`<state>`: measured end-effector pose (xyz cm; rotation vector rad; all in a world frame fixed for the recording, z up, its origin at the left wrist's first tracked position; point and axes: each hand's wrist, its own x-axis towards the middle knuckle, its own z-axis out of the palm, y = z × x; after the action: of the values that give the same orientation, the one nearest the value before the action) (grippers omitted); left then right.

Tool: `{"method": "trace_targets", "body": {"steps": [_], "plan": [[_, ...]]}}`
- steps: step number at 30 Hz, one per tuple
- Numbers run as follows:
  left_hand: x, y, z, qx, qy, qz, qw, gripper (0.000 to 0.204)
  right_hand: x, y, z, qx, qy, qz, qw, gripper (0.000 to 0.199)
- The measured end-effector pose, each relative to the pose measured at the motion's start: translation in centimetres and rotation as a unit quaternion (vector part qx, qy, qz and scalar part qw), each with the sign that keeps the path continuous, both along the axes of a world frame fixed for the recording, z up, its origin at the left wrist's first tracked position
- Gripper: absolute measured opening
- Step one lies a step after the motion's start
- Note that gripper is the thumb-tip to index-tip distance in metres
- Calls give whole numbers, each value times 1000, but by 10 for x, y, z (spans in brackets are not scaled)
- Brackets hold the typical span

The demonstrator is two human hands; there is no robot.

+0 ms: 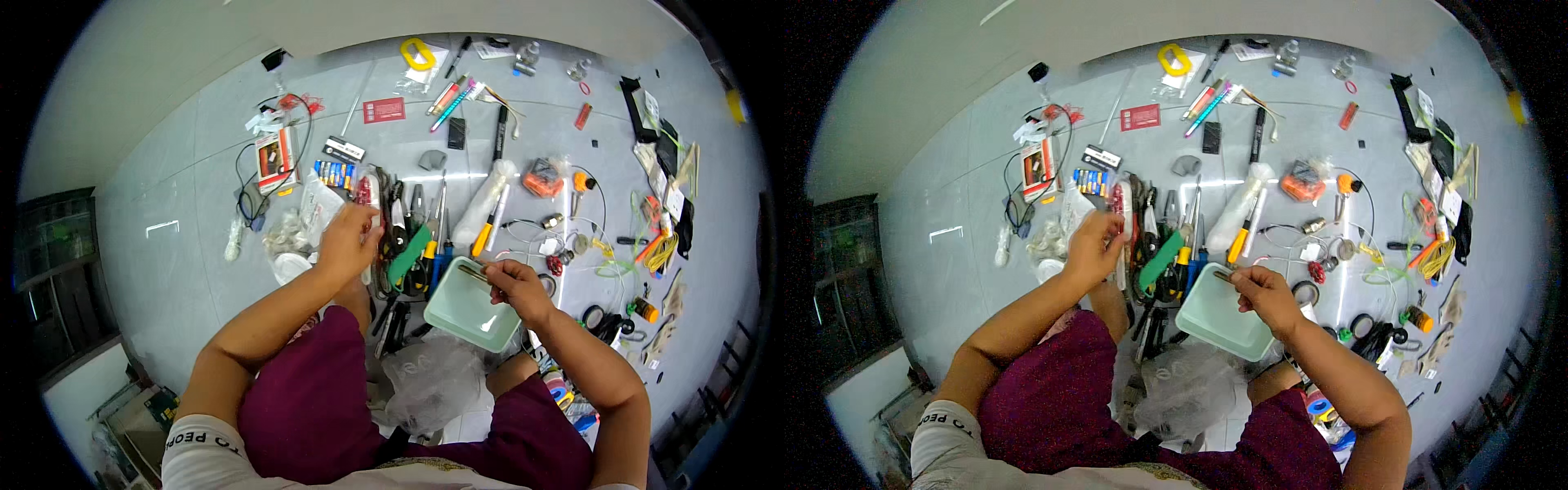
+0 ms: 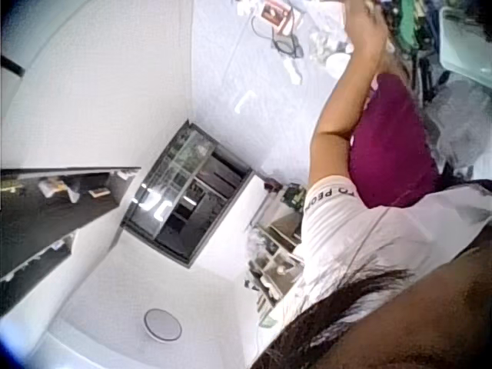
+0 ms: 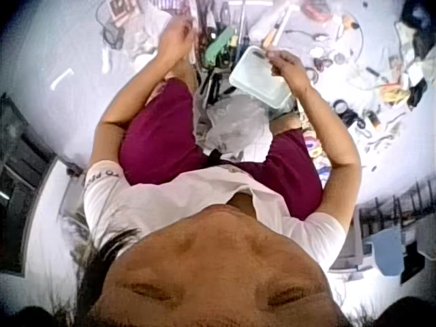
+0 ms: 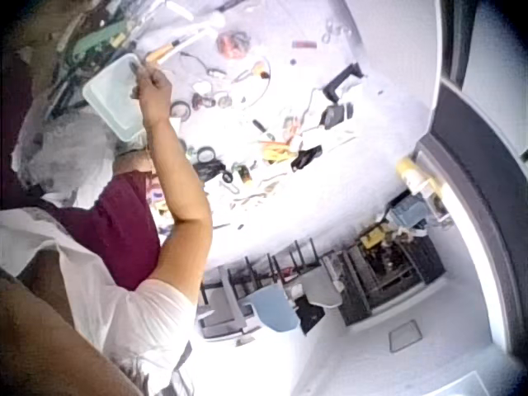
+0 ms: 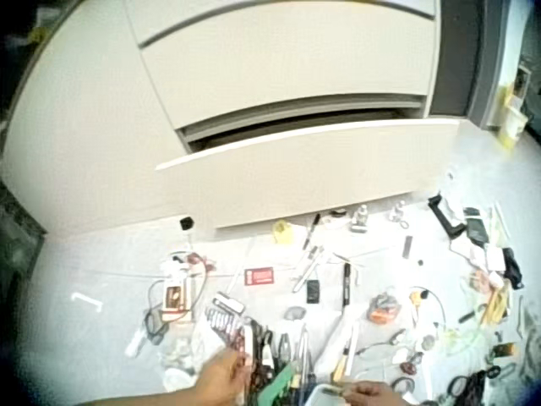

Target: The person picks up various small mechanical items and household supplies spread across a tiled floor, handles them by hand to examine them, and places some into a plastic tray.

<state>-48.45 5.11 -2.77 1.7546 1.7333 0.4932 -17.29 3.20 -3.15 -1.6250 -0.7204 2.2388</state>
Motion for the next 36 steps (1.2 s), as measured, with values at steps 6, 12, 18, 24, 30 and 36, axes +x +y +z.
{"method": "trace_targets", "body": {"steps": [6, 12, 18, 24, 30, 36], "plan": [[-71, -23, -5, 9, 245, 28, 969, 33, -59, 28, 33, -73, 151, -67, 983, 33], [-81, -4, -2, 71, 119, 81, 987, 11, -155, 39, 37, -73, 296, -131, 943, 38], [-74, 4, 3, 53, 82, 88, 991, 13, -213, 51, 24, -96, 266, -130, 950, 51], [-74, 10, 0, 52, 47, 105, 992, 12, -201, 48, 3, -36, 233, -69, 969, 51], [-76, 29, 9, 134, -7, 182, 974, 11, -125, 28, 8, 103, 119, 33, 987, 36], [-33, 27, -6, 49, 127, -14, 991, 17, -14, -23, -31, 313, -94, 82, 942, 22]]}}
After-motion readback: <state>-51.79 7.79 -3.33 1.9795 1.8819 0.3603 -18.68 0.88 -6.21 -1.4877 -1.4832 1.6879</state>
